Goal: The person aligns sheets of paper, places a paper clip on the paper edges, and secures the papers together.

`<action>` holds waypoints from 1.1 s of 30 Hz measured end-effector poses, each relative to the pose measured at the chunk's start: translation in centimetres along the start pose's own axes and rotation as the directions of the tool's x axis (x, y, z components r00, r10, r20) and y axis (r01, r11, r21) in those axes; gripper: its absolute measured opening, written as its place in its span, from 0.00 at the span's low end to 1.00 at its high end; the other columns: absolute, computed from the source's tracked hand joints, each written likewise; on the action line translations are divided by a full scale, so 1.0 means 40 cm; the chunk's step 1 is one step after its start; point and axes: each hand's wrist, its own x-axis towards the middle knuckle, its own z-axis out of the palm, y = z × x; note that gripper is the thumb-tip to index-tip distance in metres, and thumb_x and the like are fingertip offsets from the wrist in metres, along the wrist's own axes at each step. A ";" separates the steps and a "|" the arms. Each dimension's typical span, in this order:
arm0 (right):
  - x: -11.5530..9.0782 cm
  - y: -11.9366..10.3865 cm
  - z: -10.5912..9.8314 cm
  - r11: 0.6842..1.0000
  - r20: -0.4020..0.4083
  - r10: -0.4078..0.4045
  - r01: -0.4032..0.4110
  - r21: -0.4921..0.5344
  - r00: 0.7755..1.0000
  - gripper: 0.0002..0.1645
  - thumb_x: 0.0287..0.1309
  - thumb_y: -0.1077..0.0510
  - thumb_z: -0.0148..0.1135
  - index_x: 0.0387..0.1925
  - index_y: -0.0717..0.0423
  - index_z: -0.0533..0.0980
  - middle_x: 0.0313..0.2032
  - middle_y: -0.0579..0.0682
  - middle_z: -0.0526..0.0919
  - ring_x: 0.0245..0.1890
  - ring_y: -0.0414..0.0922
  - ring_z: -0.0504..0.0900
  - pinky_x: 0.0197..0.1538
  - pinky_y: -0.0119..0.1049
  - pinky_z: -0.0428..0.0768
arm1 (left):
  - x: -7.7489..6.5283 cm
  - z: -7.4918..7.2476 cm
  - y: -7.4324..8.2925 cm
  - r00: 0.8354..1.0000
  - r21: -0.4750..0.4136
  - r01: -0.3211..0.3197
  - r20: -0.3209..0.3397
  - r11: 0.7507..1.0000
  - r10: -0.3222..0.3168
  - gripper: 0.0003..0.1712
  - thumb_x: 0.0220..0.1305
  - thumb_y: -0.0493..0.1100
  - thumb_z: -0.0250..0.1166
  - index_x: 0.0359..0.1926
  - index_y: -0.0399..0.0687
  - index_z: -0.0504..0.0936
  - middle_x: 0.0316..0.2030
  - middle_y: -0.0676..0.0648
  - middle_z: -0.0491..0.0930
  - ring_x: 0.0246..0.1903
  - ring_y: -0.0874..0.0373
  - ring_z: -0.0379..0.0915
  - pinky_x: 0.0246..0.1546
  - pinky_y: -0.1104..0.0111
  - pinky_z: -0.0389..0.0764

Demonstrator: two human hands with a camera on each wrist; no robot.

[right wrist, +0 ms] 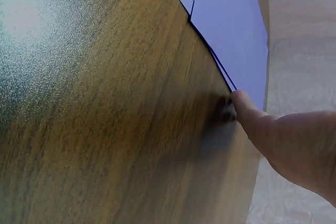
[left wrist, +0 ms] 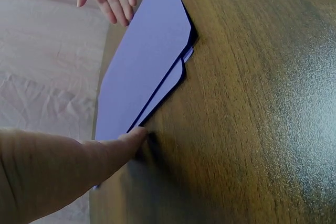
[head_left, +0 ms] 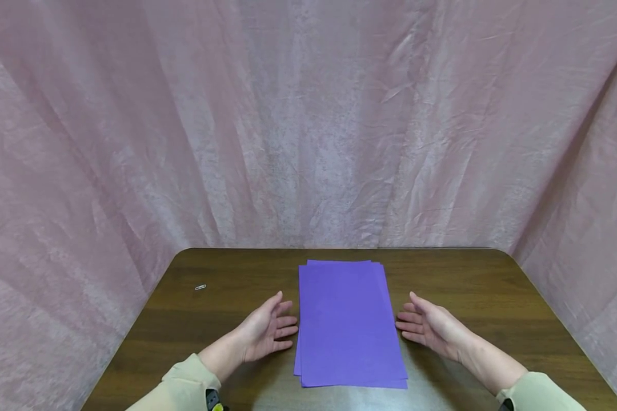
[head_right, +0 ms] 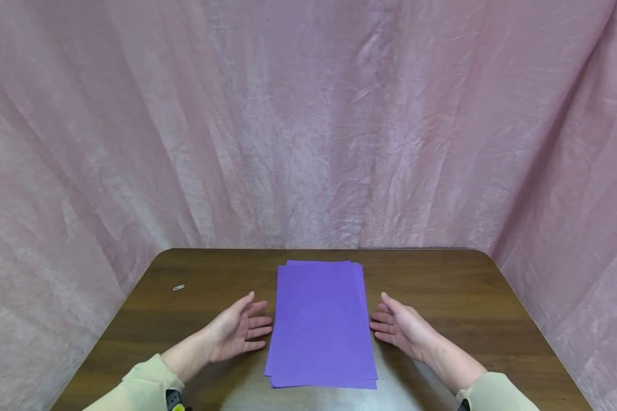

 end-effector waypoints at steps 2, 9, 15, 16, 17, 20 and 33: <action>0.000 0.001 0.000 1.000 0.008 0.001 -0.001 0.003 1.000 0.53 0.81 0.37 0.36 0.73 0.82 0.37 0.72 0.82 0.45 0.73 0.72 0.54 0.73 0.59 0.59 | 0.001 0.000 0.001 1.000 -0.005 0.005 0.004 1.000 -0.005 0.53 0.77 0.71 0.39 0.80 0.36 0.34 0.74 0.20 0.38 0.75 0.27 0.38 0.72 0.37 0.51; -0.001 0.006 -0.004 1.000 0.041 -0.006 0.006 0.009 0.999 0.54 0.80 0.36 0.36 0.73 0.83 0.35 0.72 0.82 0.43 0.73 0.71 0.54 0.73 0.58 0.61 | 0.004 0.002 0.000 1.000 -0.004 0.015 0.012 1.000 -0.015 0.52 0.78 0.70 0.38 0.80 0.36 0.34 0.74 0.20 0.41 0.75 0.28 0.39 0.72 0.38 0.53; 0.001 0.011 -0.004 0.998 0.066 -0.013 0.009 0.055 0.998 0.53 0.81 0.37 0.35 0.73 0.83 0.33 0.73 0.82 0.41 0.73 0.73 0.51 0.73 0.57 0.60 | 0.007 0.005 -0.001 0.999 -0.001 0.022 0.027 1.000 -0.022 0.49 0.79 0.68 0.34 0.80 0.35 0.34 0.74 0.20 0.44 0.75 0.28 0.40 0.72 0.38 0.53; 0.000 0.011 -0.003 0.998 0.065 -0.013 0.009 0.064 0.998 0.53 0.81 0.38 0.36 0.73 0.83 0.33 0.73 0.82 0.41 0.73 0.73 0.51 0.73 0.57 0.60 | 0.007 0.005 -0.001 0.999 -0.003 0.023 0.029 1.000 -0.023 0.49 0.79 0.68 0.33 0.80 0.36 0.34 0.74 0.20 0.44 0.75 0.28 0.40 0.72 0.38 0.53; 0.001 0.012 -0.003 0.997 0.066 -0.014 0.009 0.072 0.998 0.53 0.81 0.38 0.36 0.73 0.83 0.33 0.73 0.82 0.41 0.74 0.73 0.50 0.73 0.57 0.60 | 0.008 0.005 0.000 0.999 -0.005 0.023 0.030 1.000 -0.023 0.49 0.79 0.68 0.33 0.80 0.35 0.34 0.74 0.21 0.44 0.75 0.28 0.40 0.72 0.39 0.53; 0.001 0.011 -0.001 0.996 0.061 -0.012 0.006 0.094 0.998 0.53 0.81 0.38 0.36 0.73 0.82 0.33 0.73 0.82 0.41 0.74 0.73 0.49 0.74 0.57 0.59 | 0.008 0.004 -0.001 0.999 -0.012 0.020 0.033 1.000 -0.020 0.49 0.79 0.68 0.33 0.80 0.35 0.35 0.74 0.21 0.44 0.75 0.29 0.40 0.72 0.39 0.53; 0.010 0.012 0.006 0.993 0.009 0.012 -0.013 0.116 1.000 0.50 0.82 0.39 0.34 0.74 0.82 0.37 0.72 0.82 0.47 0.75 0.70 0.49 0.74 0.55 0.61 | 0.015 0.002 -0.006 0.999 -0.037 0.022 0.031 0.999 -0.020 0.49 0.79 0.68 0.33 0.80 0.34 0.38 0.75 0.22 0.45 0.75 0.29 0.40 0.71 0.40 0.56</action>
